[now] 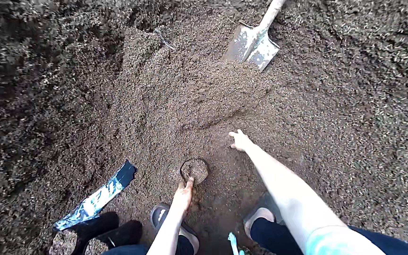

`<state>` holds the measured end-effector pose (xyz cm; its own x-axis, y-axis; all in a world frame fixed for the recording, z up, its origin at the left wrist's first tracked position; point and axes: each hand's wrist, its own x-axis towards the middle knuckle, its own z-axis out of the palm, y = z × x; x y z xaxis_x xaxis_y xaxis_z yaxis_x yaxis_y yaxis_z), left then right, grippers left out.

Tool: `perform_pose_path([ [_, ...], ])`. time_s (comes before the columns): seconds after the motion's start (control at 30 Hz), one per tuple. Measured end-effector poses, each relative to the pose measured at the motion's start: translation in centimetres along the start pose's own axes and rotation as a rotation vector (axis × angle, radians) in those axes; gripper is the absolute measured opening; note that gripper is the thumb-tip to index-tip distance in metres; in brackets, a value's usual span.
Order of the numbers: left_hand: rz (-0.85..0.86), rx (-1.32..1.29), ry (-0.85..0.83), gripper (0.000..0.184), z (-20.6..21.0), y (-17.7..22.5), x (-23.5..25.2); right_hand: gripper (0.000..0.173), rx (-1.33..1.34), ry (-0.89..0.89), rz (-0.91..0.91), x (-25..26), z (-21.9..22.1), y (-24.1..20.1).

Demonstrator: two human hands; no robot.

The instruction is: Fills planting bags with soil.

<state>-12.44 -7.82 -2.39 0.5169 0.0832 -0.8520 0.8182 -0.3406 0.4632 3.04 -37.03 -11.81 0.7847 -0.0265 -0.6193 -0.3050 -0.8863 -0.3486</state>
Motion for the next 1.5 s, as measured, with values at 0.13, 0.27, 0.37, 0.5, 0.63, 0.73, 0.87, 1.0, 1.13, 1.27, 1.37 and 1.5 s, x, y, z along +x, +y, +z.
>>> perform_pose_path([
  [0.13, 0.100, 0.140, 0.024, 0.062, -0.9, -0.9, 0.9, 0.053, -0.103, -0.061, -0.342, -6.2, -1.9, -7.1],
  [0.27, 0.189, 0.249, 0.002, 0.059, -0.7, -0.6, 1.2, 0.049, -0.279, -0.155, -0.542, -14.4, -0.6, -14.6],
  [0.37, 0.248, 0.285, 0.016, 0.048, -0.5, -0.2, 0.7, 0.054, -0.369, -0.175, -0.502, -16.8, 1.6, -17.0],
  [0.5, 0.289, 0.237, 0.007, 0.045, -0.6, -0.1, 0.5, 0.036, -0.317, 0.028, -0.535, -16.4, 4.8, -16.2],
  [0.63, 0.296, 0.169, -0.007, 0.047, -0.8, -0.6, 0.9, 0.042, -0.180, 0.155, -0.603, -16.7, 5.7, -14.2],
  [0.73, 0.241, 0.191, -0.046, 0.058, -1.1, -1.1, 0.9, 0.065, -0.275, 0.242, -0.576, -18.6, 7.0, -12.2],
  [0.87, 0.297, 0.287, -0.079, 0.050, -1.2, -0.6, 0.3, 0.071, -0.479, 0.000, -0.308, -19.7, 8.6, -12.9],
  [1.0, 0.349, 0.281, -0.045, 0.044, -1.3, -0.7, 0.2, 0.062, -0.564, -0.058, -0.292, -18.8, 9.5, -13.5],
  [1.13, 0.370, 0.137, -0.008, 0.048, -2.9, -1.5, 2.1, 0.052, -0.329, -0.095, -0.422, -18.1, 4.6, -13.6],
  [1.27, 0.191, 0.000, -0.142, 0.078, -4.5, -0.5, 3.4, 0.057, 0.246, -0.032, -0.327, -15.0, 2.0, -11.0],
  [1.37, 0.107, 0.071, -0.284, 0.085, -4.1, 0.6, 4.4, 0.074, 0.382, -0.342, -0.022, -13.8, 3.3, -10.8],
  [1.5, 0.210, 0.204, -0.239, 0.074, -3.7, 2.1, 4.6, 0.065, 0.506, -0.302, 0.010, -12.6, 4.4, -11.6],
])
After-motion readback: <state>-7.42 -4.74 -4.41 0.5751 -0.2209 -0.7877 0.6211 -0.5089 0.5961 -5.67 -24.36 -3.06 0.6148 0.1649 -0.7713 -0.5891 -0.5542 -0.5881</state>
